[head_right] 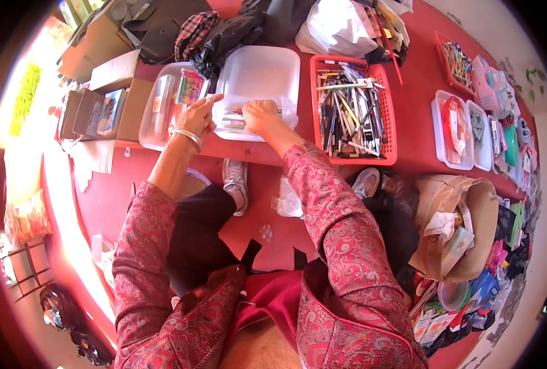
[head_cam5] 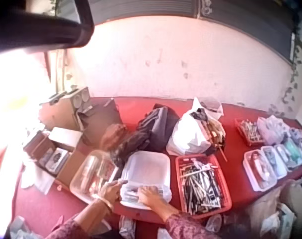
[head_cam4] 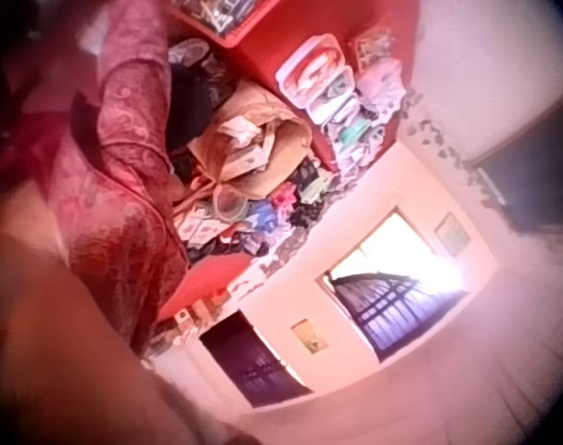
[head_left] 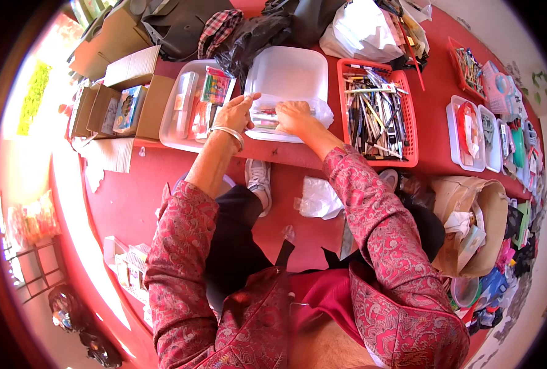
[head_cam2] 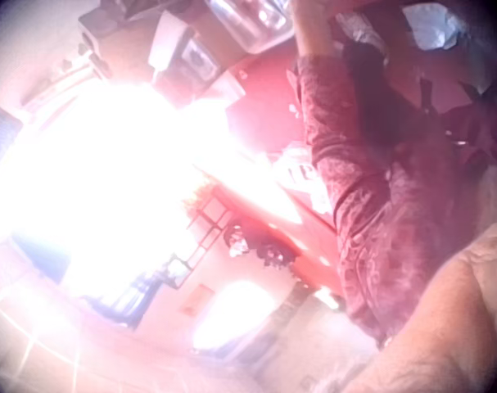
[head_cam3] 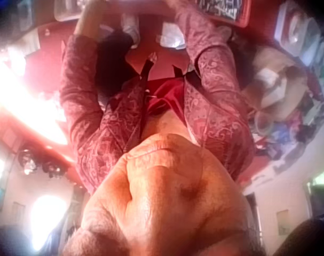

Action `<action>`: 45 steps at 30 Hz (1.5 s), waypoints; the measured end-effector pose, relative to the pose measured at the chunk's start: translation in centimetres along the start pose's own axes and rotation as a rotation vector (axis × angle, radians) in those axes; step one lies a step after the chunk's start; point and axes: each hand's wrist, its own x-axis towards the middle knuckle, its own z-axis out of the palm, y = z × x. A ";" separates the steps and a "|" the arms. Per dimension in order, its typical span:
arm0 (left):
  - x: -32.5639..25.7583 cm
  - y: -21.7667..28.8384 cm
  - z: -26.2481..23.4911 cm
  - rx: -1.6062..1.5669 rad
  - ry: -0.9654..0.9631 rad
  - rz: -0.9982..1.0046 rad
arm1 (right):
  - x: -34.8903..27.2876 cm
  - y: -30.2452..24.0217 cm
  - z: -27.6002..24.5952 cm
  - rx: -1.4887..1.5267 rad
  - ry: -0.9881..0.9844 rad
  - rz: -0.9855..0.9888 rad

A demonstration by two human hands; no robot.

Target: The person sorts pens and pencils from a red basket into a white plastic container. They handle the items one by one, occasionally placing them into a clear plastic bag before transferring them to the container. The person also briefly wipes the table surface with a white cloth.

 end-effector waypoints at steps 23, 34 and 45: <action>3.5 2.4 -2.4 -0.504 0.098 0.062 | -4.3 2.2 -15.4 -0.430 -0.030 -0.405; 3.5 2.0 -1.0 -0.334 -0.095 0.169 | -7.0 2.2 -12.9 -0.376 -0.040 -0.339; 0.6 2.5 -0.8 0.199 0.053 0.146 | -9.2 4.4 -9.6 0.342 0.737 -0.594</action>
